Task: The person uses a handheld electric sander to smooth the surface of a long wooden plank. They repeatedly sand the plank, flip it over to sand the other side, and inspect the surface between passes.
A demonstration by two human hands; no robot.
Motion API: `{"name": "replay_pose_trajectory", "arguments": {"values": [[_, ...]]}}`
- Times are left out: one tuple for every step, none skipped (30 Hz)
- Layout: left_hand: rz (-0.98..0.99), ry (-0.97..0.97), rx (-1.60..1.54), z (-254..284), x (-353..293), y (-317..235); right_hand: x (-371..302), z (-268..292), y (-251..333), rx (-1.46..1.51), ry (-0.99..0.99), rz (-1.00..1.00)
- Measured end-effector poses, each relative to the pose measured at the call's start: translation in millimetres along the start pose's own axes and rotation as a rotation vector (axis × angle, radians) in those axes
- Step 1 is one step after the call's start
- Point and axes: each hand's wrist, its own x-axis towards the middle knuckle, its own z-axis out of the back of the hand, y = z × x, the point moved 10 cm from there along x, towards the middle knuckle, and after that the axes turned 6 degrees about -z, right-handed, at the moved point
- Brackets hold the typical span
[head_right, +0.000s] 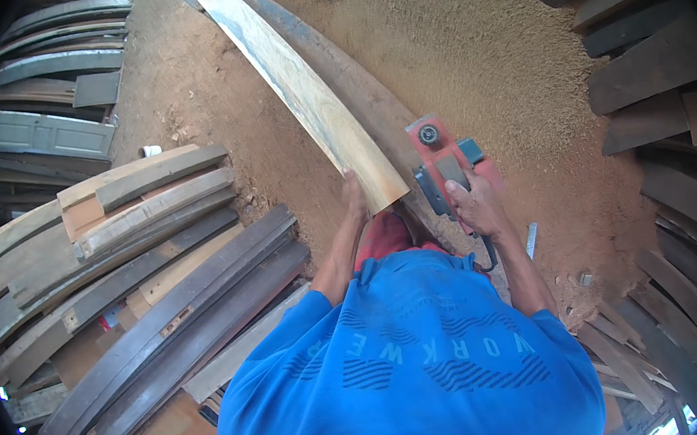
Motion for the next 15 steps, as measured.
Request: {"name": "replay_pose_trajectory", "arguments": {"values": [[0.032, 0.008, 0.100, 2.9, 6.9, 11.7, 2.8, -7.3, 7.5, 0.006, 0.022, -0.003], [0.066, 0.016, 0.199, 7.1, 9.4, 25.1, 6.6, -12.0, 10.8, 0.010, 0.046, -0.006], [0.037, 0.012, 0.211, 1.4, 6.0, 14.1, 14.8, -16.1, 6.1, -0.012, 0.080, -0.018], [0.006, 0.011, 0.230, -10.7, -4.0, -15.9, 22.9, -20.7, -3.2, -0.027, 0.112, -0.029], [-0.021, 0.023, 0.262, -20.1, -10.6, -32.9, 23.7, -22.8, -12.0, -0.027, 0.133, -0.047], [-0.075, 0.006, 0.211, -18.6, -9.1, -34.4, 20.1, -28.5, -13.9, -0.058, 0.158, -0.061], [-0.134, -0.025, 0.150, -16.4, -0.6, -30.7, 19.2, -37.2, -11.9, -0.101, 0.192, -0.067], [-0.194, -0.055, 0.090, -13.1, 7.6, -27.6, 17.4, -45.7, -10.6, -0.144, 0.226, -0.073], [-0.194, -0.079, 0.012, -8.6, 15.7, -14.0, 14.1, -50.7, -8.4, -0.135, 0.237, -0.047], [-0.187, -0.102, -0.062, -3.5, 20.2, -1.7, 7.9, -56.3, -8.8, -0.122, 0.248, -0.028], [-0.182, -0.128, -0.137, 4.0, 22.1, 10.6, 2.5, -60.7, -7.5, -0.135, 0.243, 0.003], [-0.179, -0.103, -0.151, 1.7, 22.5, 12.5, -2.4, -62.8, -7.9, -0.145, 0.228, 0.029], [-0.175, -0.074, -0.165, -1.6, 20.5, 10.7, -8.1, -64.4, -8.4, -0.153, 0.209, 0.055], [-0.171, -0.050, -0.180, -3.7, 17.5, 8.7, -7.8, -68.2, -19.4, -0.176, 0.190, 0.078], [-0.168, -0.071, -0.158, 2.0, 10.7, 9.2, -8.0, -73.1, -23.8, -0.207, 0.187, 0.109]]}}
